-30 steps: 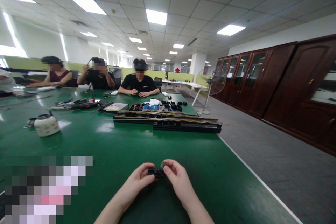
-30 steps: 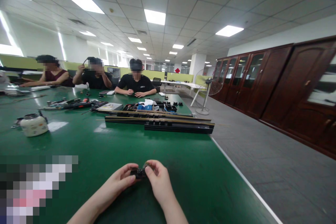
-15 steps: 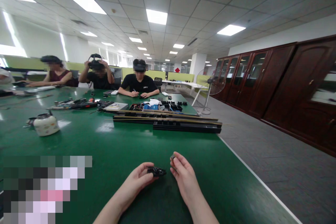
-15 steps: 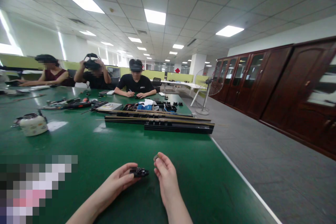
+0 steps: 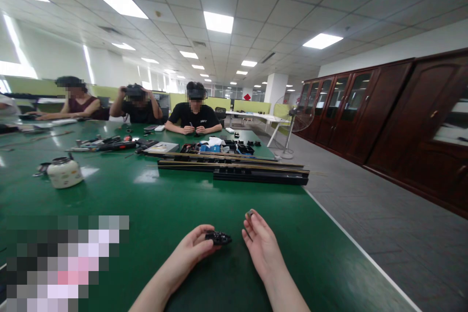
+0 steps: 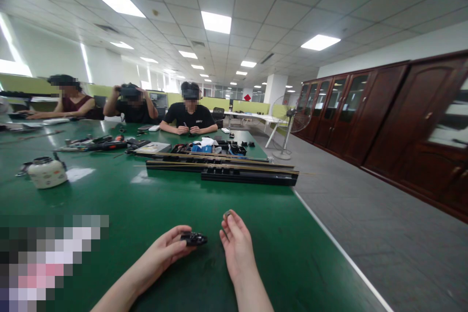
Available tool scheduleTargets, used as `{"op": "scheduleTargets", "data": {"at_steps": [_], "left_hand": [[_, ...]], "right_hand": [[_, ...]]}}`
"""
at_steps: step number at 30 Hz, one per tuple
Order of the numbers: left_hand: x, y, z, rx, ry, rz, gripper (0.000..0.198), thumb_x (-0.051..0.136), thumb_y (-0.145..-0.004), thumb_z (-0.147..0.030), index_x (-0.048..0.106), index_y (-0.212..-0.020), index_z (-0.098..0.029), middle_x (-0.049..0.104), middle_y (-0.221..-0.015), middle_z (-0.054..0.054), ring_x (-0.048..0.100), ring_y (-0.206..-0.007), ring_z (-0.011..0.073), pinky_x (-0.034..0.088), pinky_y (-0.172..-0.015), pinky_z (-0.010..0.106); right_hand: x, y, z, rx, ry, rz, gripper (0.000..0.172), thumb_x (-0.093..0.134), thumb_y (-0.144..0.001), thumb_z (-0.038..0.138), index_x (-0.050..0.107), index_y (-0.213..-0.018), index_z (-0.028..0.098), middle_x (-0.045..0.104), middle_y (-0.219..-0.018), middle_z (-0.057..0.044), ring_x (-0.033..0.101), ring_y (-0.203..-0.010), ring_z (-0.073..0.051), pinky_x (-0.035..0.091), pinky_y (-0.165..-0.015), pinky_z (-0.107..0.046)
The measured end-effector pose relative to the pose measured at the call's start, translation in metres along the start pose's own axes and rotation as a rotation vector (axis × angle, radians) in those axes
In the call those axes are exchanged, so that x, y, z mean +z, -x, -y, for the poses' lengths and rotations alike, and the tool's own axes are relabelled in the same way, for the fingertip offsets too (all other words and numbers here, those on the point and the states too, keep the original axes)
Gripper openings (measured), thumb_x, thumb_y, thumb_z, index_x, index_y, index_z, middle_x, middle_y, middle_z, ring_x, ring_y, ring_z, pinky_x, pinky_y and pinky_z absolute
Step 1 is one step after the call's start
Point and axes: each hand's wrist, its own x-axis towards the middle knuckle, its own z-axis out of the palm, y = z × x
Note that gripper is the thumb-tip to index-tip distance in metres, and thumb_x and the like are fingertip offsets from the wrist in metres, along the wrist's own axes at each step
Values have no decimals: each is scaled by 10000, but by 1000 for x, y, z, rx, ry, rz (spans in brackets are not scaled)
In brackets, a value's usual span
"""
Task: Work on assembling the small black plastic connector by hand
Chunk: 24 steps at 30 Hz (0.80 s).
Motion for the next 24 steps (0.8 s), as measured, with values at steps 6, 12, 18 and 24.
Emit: {"op": "scheduleTargets", "data": {"at_steps": [6,12,18,24], "left_hand": [[-4,-2,2,-9,-45,-2,427,769,-579,-330,583,-942,-204,679,-919,48,656,-821,213,459,-782,319],[-4,0,1,-9,-37,1,490,769,-589,-330,557,-1013,-204,671,-986,64,655,-840,211,454,-789,310],[-3,0,1,-1,-44,-13,498,775,-578,-346,558,-1002,-197,668,-994,73,650,-848,217,450,-788,314],[1,1,-2,24,-29,30,433,771,-592,-326,557,-948,-205,680,-970,63,644,-869,211,440,-831,325]], "right_hand": [[-4,-4,0,10,-52,-23,287,738,-601,312,615,-853,253,694,-810,19,634,-744,-139,495,-678,-273],[-6,-5,1,45,-138,-63,227,723,-621,271,617,-821,258,691,-769,35,629,-707,-121,494,-645,-248],[-3,-3,2,82,-212,-80,271,747,-588,222,624,-828,242,694,-742,50,619,-671,-90,483,-618,-206],[2,1,3,39,-126,-26,328,766,-566,229,634,-865,245,694,-782,42,609,-674,-83,469,-615,-195]]}}
